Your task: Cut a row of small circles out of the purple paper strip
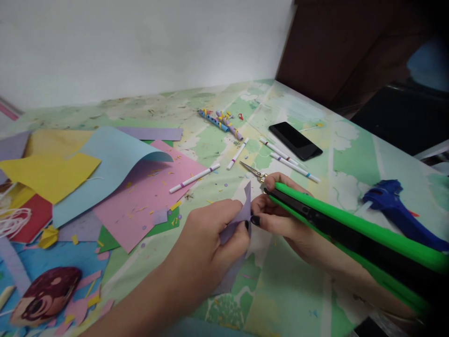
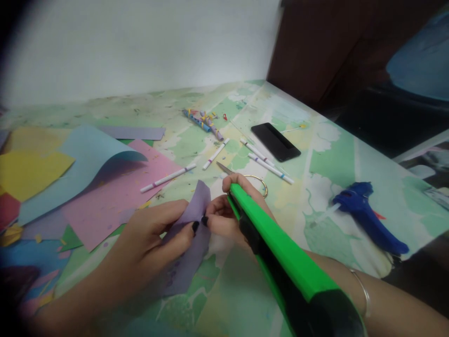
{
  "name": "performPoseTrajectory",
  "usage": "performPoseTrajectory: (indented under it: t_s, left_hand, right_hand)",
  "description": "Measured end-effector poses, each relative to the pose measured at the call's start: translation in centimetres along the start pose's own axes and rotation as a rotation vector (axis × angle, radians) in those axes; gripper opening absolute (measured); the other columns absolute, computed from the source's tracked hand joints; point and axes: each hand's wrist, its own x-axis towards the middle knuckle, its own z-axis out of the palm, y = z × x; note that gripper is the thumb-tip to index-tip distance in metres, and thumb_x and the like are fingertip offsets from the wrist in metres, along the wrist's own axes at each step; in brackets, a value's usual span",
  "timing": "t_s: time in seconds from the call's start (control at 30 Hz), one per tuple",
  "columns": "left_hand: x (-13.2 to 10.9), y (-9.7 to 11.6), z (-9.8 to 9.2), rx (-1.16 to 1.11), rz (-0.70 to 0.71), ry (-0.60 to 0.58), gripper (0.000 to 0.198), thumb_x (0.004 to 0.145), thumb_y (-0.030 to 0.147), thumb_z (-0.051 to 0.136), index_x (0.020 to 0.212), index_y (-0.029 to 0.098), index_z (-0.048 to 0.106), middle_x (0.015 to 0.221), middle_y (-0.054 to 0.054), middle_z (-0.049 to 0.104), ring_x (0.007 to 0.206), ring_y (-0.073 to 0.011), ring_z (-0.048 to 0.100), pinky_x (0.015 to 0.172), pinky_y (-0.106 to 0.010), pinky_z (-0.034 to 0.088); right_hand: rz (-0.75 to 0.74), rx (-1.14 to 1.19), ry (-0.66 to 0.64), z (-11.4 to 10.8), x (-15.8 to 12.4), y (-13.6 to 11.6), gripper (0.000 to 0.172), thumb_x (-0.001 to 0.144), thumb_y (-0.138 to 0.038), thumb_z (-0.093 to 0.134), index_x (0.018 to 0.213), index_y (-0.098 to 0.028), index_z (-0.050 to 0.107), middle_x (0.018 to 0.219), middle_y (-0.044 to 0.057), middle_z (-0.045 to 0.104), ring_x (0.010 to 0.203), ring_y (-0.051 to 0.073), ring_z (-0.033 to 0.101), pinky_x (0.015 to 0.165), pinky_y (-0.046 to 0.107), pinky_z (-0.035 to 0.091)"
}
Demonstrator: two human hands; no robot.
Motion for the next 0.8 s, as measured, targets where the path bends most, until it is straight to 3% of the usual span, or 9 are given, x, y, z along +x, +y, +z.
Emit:
performPoseTrajectory:
  t_s: [0.1, 0.23, 0.33, 0.57, 0.67, 0.8]
  left_hand:
    - [0.1, 0.1, -0.2, -0.011, -0.048, -0.018, 0.024, 0.079, 0.017, 0.043, 0.057, 0.019, 0.034, 0.053, 0.006, 0.033, 0.049, -0.0073, 0.031, 0.045, -0.023, 0.023]
    - [0.3, 0.1, -0.7, -0.079, -0.18, -0.051, 0.019, 0.078, 0.022, 0.043, 0.061, 0.018, 0.049, 0.055, 0.004, 0.045, 0.051, -0.0093, 0.04, 0.045, -0.022, 0.027]
    - [0.5, -0.5, -1.1, -0.227, -0.291, -0.074, 0.015, 0.077, 0.024, 0.045, 0.065, 0.019, 0.051, 0.059, 0.003, 0.052, 0.051, -0.01, 0.046, 0.044, -0.02, 0.031]
    - [1.2, -1.9, -1.7, -0.588, -0.527, -0.085, 0.011, 0.075, 0.029, 0.054, 0.079, 0.019, 0.057, 0.064, 0.003, 0.058, 0.051, -0.0103, 0.054, 0.044, -0.018, 0.039]
    - [1.3, -2.2, -1.9, -0.631, -0.554, -0.086, 0.01, 0.074, 0.028, 0.056, 0.079, 0.019, 0.057, 0.064, 0.002, 0.061, 0.049, -0.0109, 0.055, 0.042, -0.019, 0.04]
    - [1.2, -2.6, -1.9, -0.671, -0.535, -0.093, 0.011, 0.073, 0.027, 0.058, 0.079, 0.018, 0.06, 0.067, 0.0, 0.063, 0.051, -0.0117, 0.057, 0.043, -0.02, 0.042]
  right_hand:
    - [0.011, -0.028, 0.019, -0.1, 0.2, 0.1, 0.045, 0.061, -0.011, 0.072, 0.086, -0.025, 0.037, 0.064, -0.007, 0.059, 0.056, 0.008, 0.048, 0.052, 0.019, 0.034]
    - [-0.052, -0.073, 0.055, -0.5, 0.7, 0.3, 0.044, 0.06, -0.009, 0.07, 0.086, -0.025, 0.038, 0.062, -0.006, 0.059, 0.057, 0.009, 0.049, 0.052, 0.02, 0.034]
    - [-0.123, -0.122, 0.098, -0.9, 1.0, 0.2, 0.041, 0.064, -0.009, 0.07, 0.085, -0.025, 0.04, 0.066, -0.005, 0.061, 0.062, 0.01, 0.054, 0.056, 0.022, 0.039]
    - [-0.527, -0.238, 0.274, -2.8, 2.1, -0.1, 0.037, 0.074, -0.01, 0.067, 0.091, -0.028, 0.041, 0.079, -0.002, 0.066, 0.076, 0.016, 0.063, 0.069, 0.031, 0.047]
    - [-0.623, -0.245, 0.356, -3.1, 2.6, -0.3, 0.036, 0.075, -0.013, 0.069, 0.091, -0.029, 0.041, 0.078, -0.002, 0.064, 0.075, 0.017, 0.062, 0.068, 0.032, 0.047]
    - [-0.627, -0.247, 0.39, -3.0, 2.9, -0.3, 0.04, 0.071, -0.017, 0.074, 0.088, -0.029, 0.041, 0.073, -0.004, 0.058, 0.067, 0.015, 0.06, 0.059, 0.028, 0.045]
